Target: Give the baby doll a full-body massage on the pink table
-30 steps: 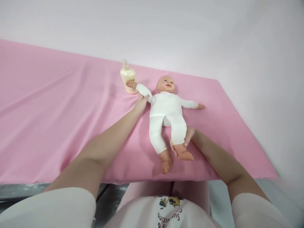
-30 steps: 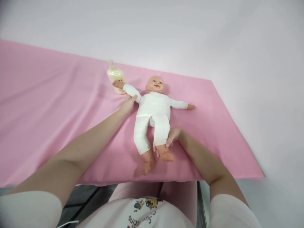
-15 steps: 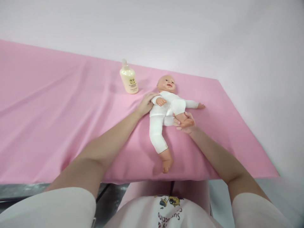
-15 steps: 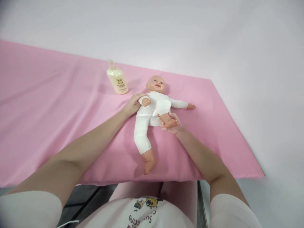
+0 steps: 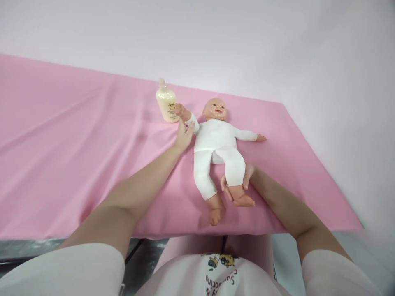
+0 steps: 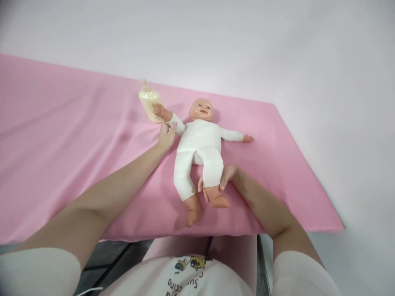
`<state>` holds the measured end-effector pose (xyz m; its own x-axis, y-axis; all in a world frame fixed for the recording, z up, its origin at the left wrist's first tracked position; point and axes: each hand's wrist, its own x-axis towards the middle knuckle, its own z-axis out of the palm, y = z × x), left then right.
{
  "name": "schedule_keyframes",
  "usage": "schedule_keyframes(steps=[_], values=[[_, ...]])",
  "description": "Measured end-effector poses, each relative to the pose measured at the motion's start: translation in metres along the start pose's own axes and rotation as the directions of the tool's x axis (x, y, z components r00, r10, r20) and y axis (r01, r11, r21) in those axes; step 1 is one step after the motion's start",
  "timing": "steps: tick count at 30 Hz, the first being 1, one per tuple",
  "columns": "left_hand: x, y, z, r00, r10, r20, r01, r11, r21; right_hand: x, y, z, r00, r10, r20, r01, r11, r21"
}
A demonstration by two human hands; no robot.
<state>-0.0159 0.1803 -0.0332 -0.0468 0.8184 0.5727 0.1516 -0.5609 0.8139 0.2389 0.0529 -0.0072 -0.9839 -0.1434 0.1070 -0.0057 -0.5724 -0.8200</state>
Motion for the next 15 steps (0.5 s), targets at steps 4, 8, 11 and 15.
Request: schedule_keyframes(steps=[4,8,11,15], values=[[-0.004,0.018,0.0,0.965,0.057,0.254,-0.057,0.998,-0.004,0.0,0.003,0.003,0.986,-0.166,-0.017,0.165,0.984,-0.061],[-0.004,0.033,-0.003,0.885,0.169,0.434,-0.197,0.98,0.02,-0.001,0.001,0.007,0.732,-0.439,-0.522,0.437,0.889,-0.134],[-0.002,0.035,-0.005,0.87,0.214,0.444,-0.248,0.968,0.02,0.001,-0.003,0.008,0.577,-0.424,-0.698,0.456,0.876,-0.156],[-0.004,0.03,-0.002,0.905,0.187,0.382,-0.203,0.979,0.001,0.003,-0.002,0.011,0.552,-0.412,-0.725,0.371,0.9,-0.23]])
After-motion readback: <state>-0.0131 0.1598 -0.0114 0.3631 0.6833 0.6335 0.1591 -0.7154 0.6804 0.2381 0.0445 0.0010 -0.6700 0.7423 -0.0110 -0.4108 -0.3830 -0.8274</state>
